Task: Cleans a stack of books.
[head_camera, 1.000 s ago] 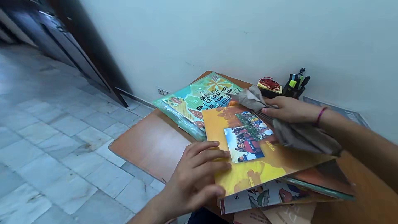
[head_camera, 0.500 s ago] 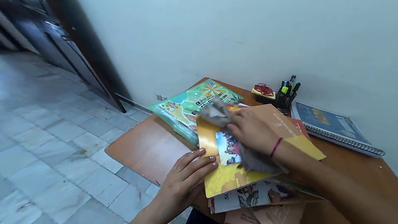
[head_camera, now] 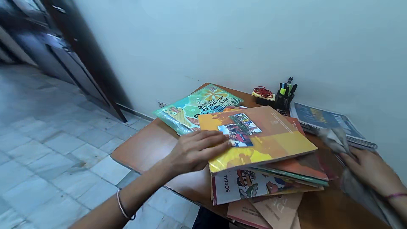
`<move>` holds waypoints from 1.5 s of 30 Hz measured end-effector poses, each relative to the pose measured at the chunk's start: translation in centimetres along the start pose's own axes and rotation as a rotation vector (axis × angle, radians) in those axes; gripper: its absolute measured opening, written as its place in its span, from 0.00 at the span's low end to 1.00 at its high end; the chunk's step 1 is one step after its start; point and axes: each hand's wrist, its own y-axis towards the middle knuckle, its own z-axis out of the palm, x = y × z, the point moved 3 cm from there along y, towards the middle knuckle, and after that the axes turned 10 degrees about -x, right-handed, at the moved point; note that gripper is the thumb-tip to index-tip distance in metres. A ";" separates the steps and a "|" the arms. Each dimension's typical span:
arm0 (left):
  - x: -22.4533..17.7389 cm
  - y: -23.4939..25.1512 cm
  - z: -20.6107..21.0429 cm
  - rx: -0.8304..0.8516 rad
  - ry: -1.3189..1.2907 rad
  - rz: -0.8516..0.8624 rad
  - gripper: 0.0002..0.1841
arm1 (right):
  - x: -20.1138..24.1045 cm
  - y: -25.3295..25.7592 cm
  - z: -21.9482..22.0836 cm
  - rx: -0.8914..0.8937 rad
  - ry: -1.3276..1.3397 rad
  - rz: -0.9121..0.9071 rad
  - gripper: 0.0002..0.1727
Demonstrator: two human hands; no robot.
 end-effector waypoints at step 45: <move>3.1 20.1 40.6 0.893 -0.195 -0.689 0.52 | -7.3 -13.3 2.2 -0.153 0.392 0.409 0.27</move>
